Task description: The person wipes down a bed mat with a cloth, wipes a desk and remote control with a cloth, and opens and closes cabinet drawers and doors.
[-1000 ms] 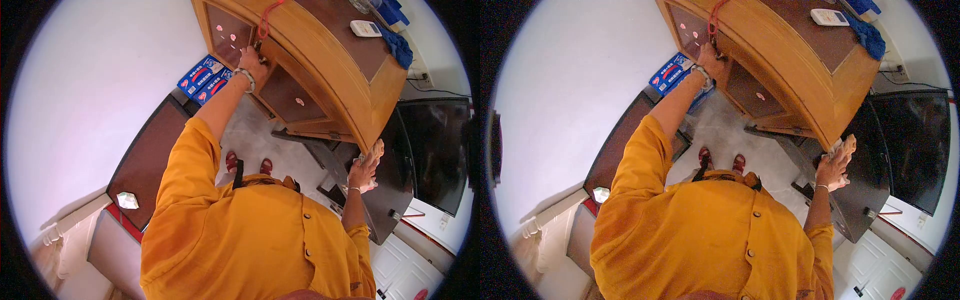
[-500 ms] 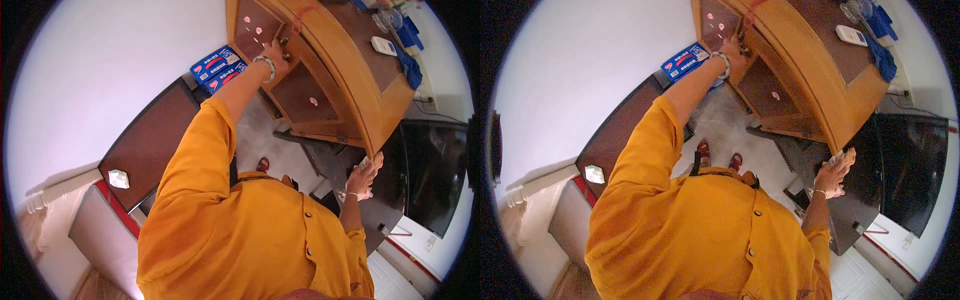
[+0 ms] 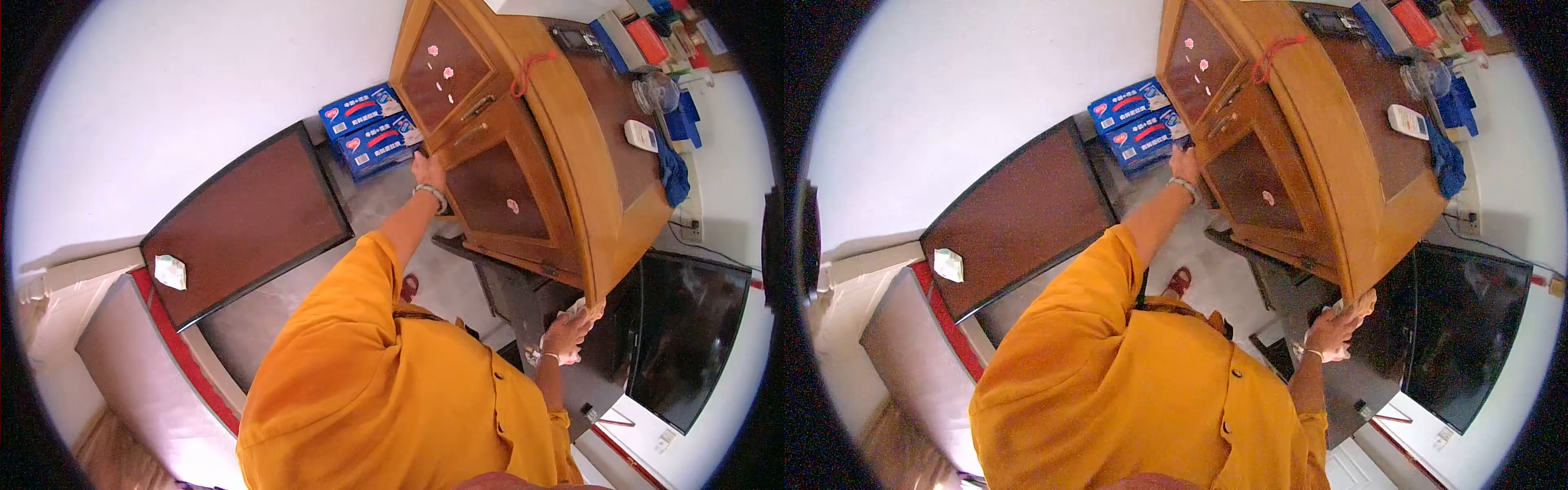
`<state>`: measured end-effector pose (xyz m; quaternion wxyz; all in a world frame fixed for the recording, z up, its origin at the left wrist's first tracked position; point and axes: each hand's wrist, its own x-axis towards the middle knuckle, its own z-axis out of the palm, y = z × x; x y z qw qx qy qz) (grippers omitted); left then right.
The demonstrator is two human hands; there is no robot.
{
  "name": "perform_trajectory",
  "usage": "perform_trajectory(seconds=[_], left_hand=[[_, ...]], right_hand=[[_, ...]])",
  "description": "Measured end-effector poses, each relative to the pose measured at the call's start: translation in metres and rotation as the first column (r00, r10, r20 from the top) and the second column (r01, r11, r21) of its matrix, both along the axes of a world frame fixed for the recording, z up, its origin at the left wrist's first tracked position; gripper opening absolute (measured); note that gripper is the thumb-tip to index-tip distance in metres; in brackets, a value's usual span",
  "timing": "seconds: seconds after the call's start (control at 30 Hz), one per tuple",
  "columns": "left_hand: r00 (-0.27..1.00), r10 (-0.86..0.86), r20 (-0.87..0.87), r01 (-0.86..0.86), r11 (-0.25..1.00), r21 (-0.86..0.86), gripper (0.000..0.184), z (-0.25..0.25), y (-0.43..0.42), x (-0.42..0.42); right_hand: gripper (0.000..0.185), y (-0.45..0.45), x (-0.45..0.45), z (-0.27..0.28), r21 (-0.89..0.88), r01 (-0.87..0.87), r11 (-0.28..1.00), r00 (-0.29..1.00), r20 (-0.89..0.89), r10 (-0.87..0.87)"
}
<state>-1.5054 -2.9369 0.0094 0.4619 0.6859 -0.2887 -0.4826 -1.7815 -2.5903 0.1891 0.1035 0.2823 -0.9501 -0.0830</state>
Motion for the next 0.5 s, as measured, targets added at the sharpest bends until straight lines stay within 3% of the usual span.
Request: perform_trajectory(seconds=[0.2, 0.3, 0.33, 0.43, 0.5], left_hand=[[0.992, 0.039, -0.121, -0.022, 0.99, 0.138, 0.043, -0.02, -0.031, -0.098], [0.958, 0.174, -0.227, -0.155, 0.983, 0.097, 0.04, -0.007, -0.035, -0.099], [0.983, 0.061, -0.175, -0.039, 0.992, 0.123, 0.046, 0.008, -0.032, -0.087], [0.947, -0.299, -0.115, 0.298, 0.954, -0.022, 0.052, 0.0, -0.028, -0.06], [0.933, -0.344, -0.108, 0.35, 0.936, 0.036, 0.054, 0.007, -0.03, -0.04]], right_hand=[[0.061, 0.008, -0.02, -0.029, 0.006, 0.045, 0.999, 0.994, -0.104, -0.044], [0.061, 0.008, -0.021, -0.027, 0.043, 0.062, 0.997, 0.994, -0.091, -0.058], [0.061, 0.006, -0.019, -0.024, 0.055, 0.074, 0.996, 0.994, -0.084, -0.069], [0.06, 0.007, -0.019, -0.025, -0.009, 0.03, 1.0, 0.995, -0.094, -0.031], [0.06, 0.005, -0.014, -0.021, -0.001, 0.048, 0.999, 0.997, -0.068, -0.048]])
